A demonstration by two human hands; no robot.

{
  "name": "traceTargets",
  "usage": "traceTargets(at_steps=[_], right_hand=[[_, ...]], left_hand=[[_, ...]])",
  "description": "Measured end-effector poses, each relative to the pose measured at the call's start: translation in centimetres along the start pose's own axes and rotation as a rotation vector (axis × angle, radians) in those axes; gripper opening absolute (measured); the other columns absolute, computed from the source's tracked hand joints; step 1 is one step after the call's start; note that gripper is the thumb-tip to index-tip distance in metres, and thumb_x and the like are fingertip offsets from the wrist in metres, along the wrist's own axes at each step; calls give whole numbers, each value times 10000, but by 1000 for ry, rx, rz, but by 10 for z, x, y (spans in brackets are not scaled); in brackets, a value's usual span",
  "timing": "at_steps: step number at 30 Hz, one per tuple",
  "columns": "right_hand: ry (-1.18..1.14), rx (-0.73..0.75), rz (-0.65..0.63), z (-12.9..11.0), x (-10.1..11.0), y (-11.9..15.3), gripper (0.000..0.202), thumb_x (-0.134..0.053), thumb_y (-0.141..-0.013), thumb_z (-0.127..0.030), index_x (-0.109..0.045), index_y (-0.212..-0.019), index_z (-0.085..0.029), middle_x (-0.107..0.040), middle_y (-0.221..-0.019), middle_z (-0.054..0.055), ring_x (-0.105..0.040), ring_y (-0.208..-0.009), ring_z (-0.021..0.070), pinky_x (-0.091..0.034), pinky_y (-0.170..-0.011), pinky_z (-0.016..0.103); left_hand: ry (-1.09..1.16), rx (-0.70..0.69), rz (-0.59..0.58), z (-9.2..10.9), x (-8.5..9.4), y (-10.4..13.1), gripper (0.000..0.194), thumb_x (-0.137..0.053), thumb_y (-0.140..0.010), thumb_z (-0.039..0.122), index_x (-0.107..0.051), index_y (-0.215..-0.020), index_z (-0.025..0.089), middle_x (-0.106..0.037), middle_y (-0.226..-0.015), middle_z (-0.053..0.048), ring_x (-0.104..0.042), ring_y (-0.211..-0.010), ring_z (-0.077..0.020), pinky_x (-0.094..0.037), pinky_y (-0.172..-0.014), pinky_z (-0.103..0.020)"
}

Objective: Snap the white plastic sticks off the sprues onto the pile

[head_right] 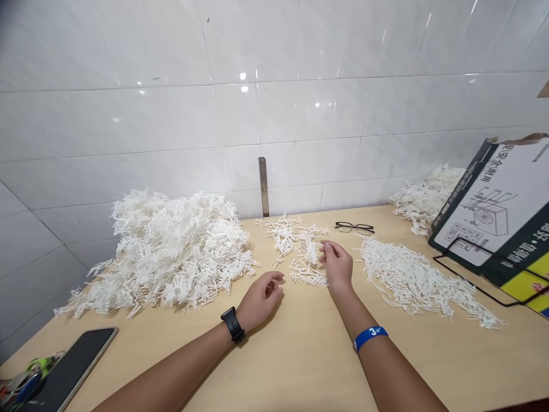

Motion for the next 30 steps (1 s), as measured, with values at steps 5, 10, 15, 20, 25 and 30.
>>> traceTargets(at_steps=[5, 10, 15, 20, 25, 30], right_hand=[[-349, -169, -108, 0, -8, 9, 308, -792, -648, -354, -690, -878, -177, -710, -850, 46, -649, -742, 131, -536, -681, 237], [-344, -319, -349, 4, -41, 45, 315, -813, -662, -378, -695, -883, -188, -741, -886, 60, -695, -809, 170, -558, -698, 249], [-218, -351, -500, 12, -63, 69, 356, -832, -620, -424, -694, -835, -176, -729, -771, 47, -674, -704, 156, -526, -640, 248], [18, -224, -566, 8, -65, 71, 363, -761, -668, -494, -690, -816, -170, -726, -742, 67, -654, -669, 177, -493, -632, 290], [246, -2, -700, 2, -71, 79, 264, -645, -789, -400, -702, -919, -177, -736, -909, 86, -678, -850, 218, -504, -768, 332], [432, 244, -687, -8, -70, 82, 225, -560, -839, -333, -709, -936, -195, -736, -964, 81, -680, -847, 216, -513, -731, 330]], left_hand=[[119, 61, -21, -2, -1, 0, 267, -500, -889, 334, -645, -1045, 172, -705, -1003, -80, -636, -883, -190, -495, -821, -324], [329, 22, -40, 1, -2, 0, 379, -546, -893, 401, -609, -1198, 187, -657, -1205, -112, -613, -1071, -212, -474, -923, -337], [535, 70, 59, -8, 3, -5, 428, -614, -845, 443, -586, -1154, 149, -670, -1106, -133, -638, -946, -199, -503, -841, -331], [580, 116, 95, -13, 8, -8, 484, -658, -797, 489, -597, -1145, 158, -656, -1064, -115, -614, -831, -152, -495, -734, -281], [691, 167, 99, -17, 10, -7, 528, -702, -759, 499, -587, -1143, 155, -647, -1109, -126, -618, -865, -150, -482, -702, -248], [810, 164, 113, -21, 10, -9, 556, -688, -746, 553, -598, -1126, 157, -639, -1116, -121, -622, -830, -145, -488, -653, -243]])
Point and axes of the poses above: each hand's wrist, its own y-axis away from the middle knuckle, its own x-axis out of the back of the hand, z = x × y, the point moved 7 cm from there along -y, towards the middle knuckle
